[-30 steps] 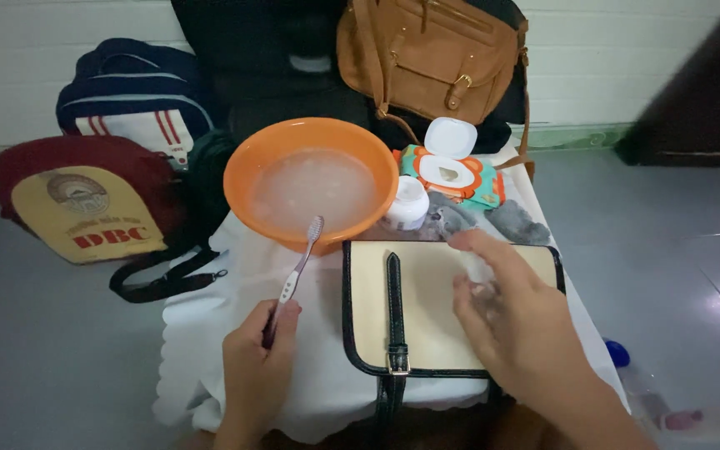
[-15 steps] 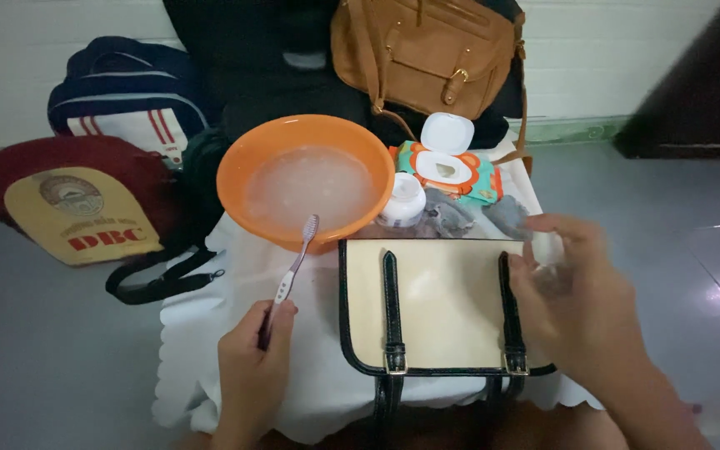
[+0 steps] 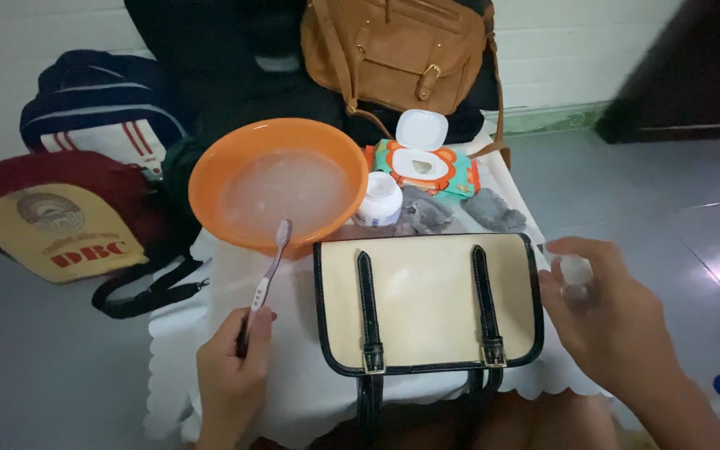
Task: Cleaning a small leather bag using a cloth, a toothbrush, and cleaning solution.
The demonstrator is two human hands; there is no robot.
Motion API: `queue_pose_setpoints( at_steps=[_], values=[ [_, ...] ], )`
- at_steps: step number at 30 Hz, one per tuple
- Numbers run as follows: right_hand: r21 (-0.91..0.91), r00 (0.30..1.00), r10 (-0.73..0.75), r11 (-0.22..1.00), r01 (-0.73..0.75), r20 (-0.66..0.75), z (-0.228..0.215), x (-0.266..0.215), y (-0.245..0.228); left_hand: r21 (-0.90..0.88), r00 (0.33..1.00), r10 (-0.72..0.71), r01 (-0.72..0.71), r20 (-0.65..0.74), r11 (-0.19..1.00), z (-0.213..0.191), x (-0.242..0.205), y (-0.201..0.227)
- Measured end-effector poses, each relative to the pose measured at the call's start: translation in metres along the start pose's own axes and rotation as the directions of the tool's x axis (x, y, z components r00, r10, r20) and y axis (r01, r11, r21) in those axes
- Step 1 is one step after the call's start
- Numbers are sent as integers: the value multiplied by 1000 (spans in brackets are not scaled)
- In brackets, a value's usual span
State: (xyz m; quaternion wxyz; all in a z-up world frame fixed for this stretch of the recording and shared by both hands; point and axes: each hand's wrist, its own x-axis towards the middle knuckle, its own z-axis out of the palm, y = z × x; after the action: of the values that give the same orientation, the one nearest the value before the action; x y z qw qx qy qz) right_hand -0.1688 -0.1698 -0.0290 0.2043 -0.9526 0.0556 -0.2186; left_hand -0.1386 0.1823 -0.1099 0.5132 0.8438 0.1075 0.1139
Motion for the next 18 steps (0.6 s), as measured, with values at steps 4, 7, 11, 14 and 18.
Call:
queue_pose_setpoints(
  at_steps=[4,7,11,14,18],
  values=[
    [17,999,41,999,-41,-24,0,-6,9,-7,1000,17,-17,-25,1000,1,0,-5],
    [-33,1000,26,999,-26,-11,0,-9,18,-11,999,-40,40,-16,999,-1,-2,5],
    [-39,983,-142,990,139,-118,-2,-20,42,8,997,-72,72,-9,997,0,-1,-1],
    [251,973,26,967,33,-228,-12,-30,45,75,997,-69,71,-35,995,1,-3,4],
    [326,942,65,944,49,-329,-7,-45,79,80,998,-26,31,-58,996,3,-3,-10]
  ],
)
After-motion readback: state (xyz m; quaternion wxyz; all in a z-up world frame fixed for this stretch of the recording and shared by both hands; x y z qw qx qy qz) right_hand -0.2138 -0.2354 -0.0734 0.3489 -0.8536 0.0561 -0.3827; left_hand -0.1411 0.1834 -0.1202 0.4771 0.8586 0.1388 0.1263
